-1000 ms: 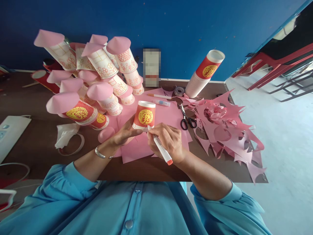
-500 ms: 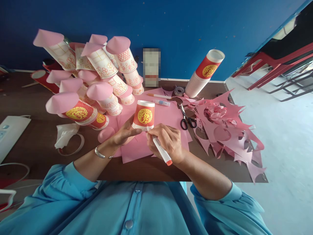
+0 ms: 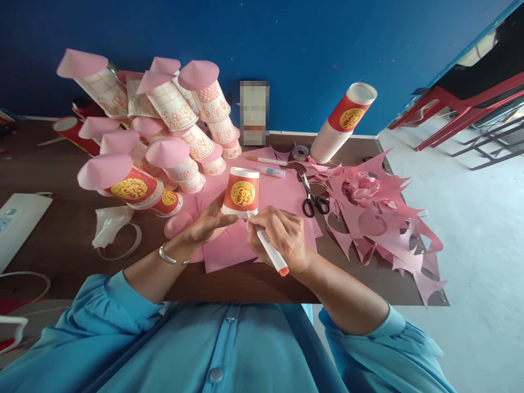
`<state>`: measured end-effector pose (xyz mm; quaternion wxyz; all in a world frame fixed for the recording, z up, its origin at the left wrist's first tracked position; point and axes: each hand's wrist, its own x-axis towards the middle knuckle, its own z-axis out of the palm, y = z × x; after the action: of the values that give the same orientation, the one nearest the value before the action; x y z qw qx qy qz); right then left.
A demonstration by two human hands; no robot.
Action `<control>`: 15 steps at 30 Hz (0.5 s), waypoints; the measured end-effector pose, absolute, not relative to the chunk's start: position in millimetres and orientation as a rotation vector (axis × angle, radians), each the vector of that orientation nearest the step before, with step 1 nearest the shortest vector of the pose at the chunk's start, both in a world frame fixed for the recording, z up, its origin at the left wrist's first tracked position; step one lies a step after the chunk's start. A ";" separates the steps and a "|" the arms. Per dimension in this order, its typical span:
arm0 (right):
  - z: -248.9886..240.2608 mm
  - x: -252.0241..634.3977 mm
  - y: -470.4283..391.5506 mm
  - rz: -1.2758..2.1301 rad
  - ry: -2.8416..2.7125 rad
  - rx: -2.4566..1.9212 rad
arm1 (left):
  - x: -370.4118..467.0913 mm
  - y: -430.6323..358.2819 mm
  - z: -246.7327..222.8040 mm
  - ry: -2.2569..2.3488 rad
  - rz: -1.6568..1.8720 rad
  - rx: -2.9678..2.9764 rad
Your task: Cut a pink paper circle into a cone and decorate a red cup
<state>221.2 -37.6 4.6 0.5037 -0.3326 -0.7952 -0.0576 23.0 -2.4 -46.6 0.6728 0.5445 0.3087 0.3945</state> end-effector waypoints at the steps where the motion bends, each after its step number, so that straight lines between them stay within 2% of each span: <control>1: 4.8 221.0 -37.7 -0.138 -1.920 -0.805 | 22.6 -2.4 -46.6 0.710 0.880 1.229; 15: 4.9 220.5 -39.8 -0.112 -1.945 -0.799 | 24.2 -3.6 -42.8 0.703 0.881 1.207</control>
<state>220.5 -39.8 4.9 0.4951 -0.3298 -0.8025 -0.0461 24.2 -3.6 -42.8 0.6779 0.5373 0.3130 0.3923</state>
